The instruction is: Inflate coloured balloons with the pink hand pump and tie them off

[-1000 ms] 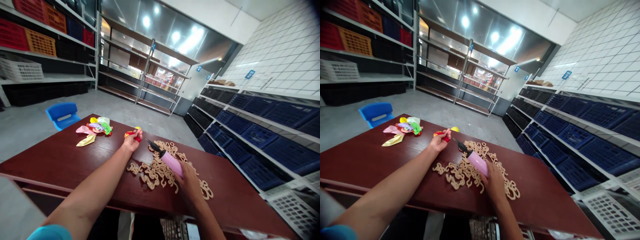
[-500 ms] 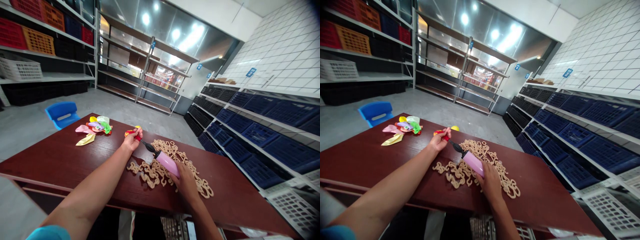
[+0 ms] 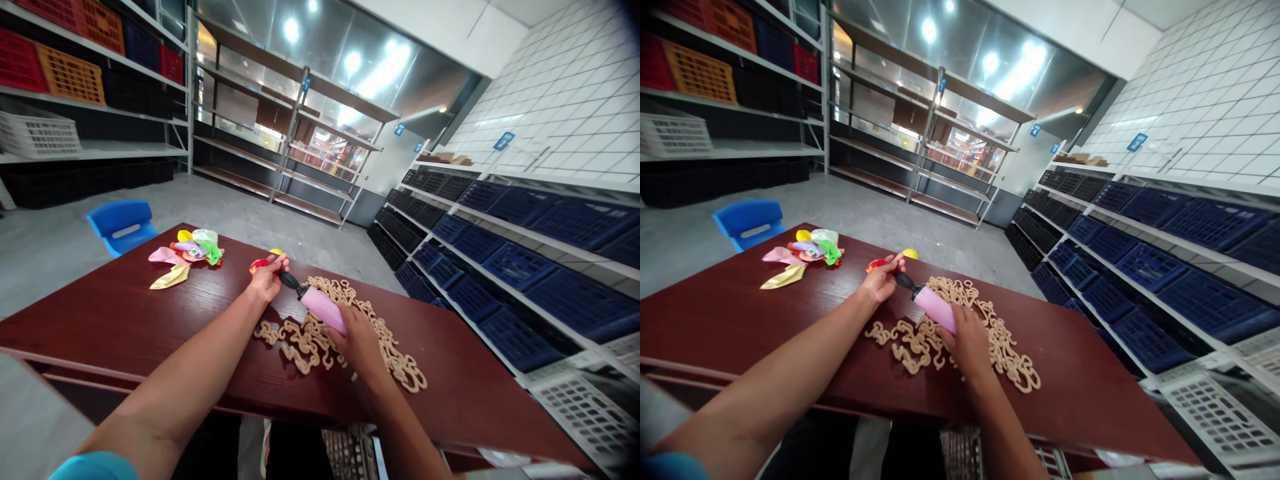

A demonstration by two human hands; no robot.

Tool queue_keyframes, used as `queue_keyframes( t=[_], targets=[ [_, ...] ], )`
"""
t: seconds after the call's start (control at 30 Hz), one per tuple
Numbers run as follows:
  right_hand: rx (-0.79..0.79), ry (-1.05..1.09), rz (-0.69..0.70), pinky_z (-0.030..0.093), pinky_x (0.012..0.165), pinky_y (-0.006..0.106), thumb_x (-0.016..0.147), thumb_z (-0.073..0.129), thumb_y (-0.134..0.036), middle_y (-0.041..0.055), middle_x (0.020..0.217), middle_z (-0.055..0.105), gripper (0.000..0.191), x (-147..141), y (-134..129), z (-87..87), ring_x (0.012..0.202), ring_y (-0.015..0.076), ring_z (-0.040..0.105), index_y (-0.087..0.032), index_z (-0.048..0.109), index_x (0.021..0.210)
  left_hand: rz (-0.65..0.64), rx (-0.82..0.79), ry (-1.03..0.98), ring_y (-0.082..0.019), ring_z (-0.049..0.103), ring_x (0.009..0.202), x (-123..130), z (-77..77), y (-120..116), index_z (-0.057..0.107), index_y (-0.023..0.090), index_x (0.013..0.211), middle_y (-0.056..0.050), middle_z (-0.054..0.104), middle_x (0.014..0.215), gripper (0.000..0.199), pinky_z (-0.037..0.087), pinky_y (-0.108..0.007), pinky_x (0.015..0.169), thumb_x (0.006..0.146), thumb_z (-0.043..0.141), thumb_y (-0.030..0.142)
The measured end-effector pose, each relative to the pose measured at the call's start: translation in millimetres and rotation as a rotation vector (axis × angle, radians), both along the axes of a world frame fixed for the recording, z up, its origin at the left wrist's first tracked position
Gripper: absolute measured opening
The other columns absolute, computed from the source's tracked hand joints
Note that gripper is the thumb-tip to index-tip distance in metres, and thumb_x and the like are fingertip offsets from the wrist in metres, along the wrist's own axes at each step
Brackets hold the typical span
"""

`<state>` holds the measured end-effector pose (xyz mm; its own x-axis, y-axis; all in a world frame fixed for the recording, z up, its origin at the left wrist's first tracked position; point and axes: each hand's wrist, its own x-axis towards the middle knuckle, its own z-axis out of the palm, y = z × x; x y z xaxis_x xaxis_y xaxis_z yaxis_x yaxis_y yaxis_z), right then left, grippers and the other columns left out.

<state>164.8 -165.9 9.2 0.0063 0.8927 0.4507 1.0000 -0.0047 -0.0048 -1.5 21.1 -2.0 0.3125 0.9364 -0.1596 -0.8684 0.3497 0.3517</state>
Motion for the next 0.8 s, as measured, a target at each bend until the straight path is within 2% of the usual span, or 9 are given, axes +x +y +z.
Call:
queue_keyframes(
  t=[0.13, 0.23, 0.33, 0.47, 0.57, 0.7, 0.8],
  targets=[
    [-0.03, 0.011, 0.051, 0.038, 0.084, 0.037, 0.076, 0.056, -0.035, 0.0112, 0.107, 0.055, 0.045, -7, 23, 13.4, 0.098, 0.0247, 0.048, -0.02, 0.046, 0.117, -0.003, -0.028, -0.042, -0.011, 0.058, 0.06, -13, 0.2, 9, 0.054, 0.012, 0.08, -0.004, 0.061, 0.072, 0.01, 0.047, -0.025, 0.059, 0.077, 0.048, 0.004],
    [-0.065, 0.04, 0.088, 0.037, 0.084, 0.037, 0.075, 0.058, -0.037, 0.0111, 0.106, 0.055, 0.046, -5, 42, 18.8, 0.097, 0.0238, 0.049, -0.02, 0.047, 0.116, 0.011, 0.007, -0.092, -0.01, 0.055, 0.054, -23, 0.2, 17, 0.055, 0.013, 0.077, -0.001, 0.056, 0.061, 0.009, 0.046, -0.024, 0.055, 0.081, 0.047, 0.012],
    [-0.116, 0.092, 0.156, 0.037, 0.084, 0.035, 0.073, 0.061, -0.04, 0.009, 0.109, 0.055, 0.051, 0, 59, 16.8, 0.096, 0.0218, 0.05, -0.022, 0.046, 0.118, 0.009, 0.038, -0.107, -0.01, 0.054, 0.052, -30, 2.2, 21, 0.054, 0.014, 0.077, 0.003, 0.049, 0.052, 0.01, 0.045, -0.024, 0.056, 0.083, 0.049, 0.021],
    [-0.076, 0.137, 0.177, 0.036, 0.086, 0.034, 0.072, 0.062, -0.043, 0.008, 0.113, 0.053, 0.056, 5, 71, 5.4, 0.101, 0.0219, 0.047, -0.024, 0.043, 0.121, -0.035, 0.094, -0.058, -0.013, 0.057, 0.06, -33, 8.8, 20, 0.055, 0.016, 0.078, 0.005, 0.038, 0.041, 0.017, 0.047, -0.027, 0.062, 0.084, 0.048, 0.03],
    [-0.019, 0.143, 0.157, 0.035, 0.086, 0.035, 0.072, 0.062, -0.041, 0.0086, 0.113, 0.051, 0.057, 5, 72, -2.3, 0.101, 0.022, 0.045, -0.022, 0.042, 0.122, -0.034, 0.15, 0.025, -0.014, 0.056, 0.058, -30, 16.2, 14, 0.054, 0.018, 0.077, 0.005, 0.032, 0.037, 0.022, 0.048, -0.03, 0.065, 0.085, 0.044, 0.035],
    [0.03, 0.101, 0.092, 0.032, 0.088, 0.038, 0.071, 0.063, -0.039, 0.0094, 0.11, 0.05, 0.058, 3, 72, -5.1, 0.102, 0.0242, 0.041, -0.019, 0.042, 0.122, 0.095, 0.177, 0.153, -0.011, 0.043, 0.043, -26, 26.3, 7, 0.051, 0.016, 0.071, 0.005, 0.025, 0.033, 0.037, 0.047, -0.03, 0.059, 0.089, 0.029, 0.039],
    [0.074, 0.084, 0.025, 0.031, 0.088, 0.039, 0.072, 0.062, -0.038, 0.0097, 0.109, 0.048, 0.058, 4, 72, -5.8, 0.101, 0.0249, 0.039, -0.018, 0.041, 0.122, 0.135, 0.2, 0.183, -0.008, 0.035, 0.039, -19, 34.0, 4, 0.038, 0.016, 0.059, 0.005, 0.028, 0.035, 0.051, 0.043, -0.026, 0.051, 0.088, 0.013, 0.05]
  ],
)
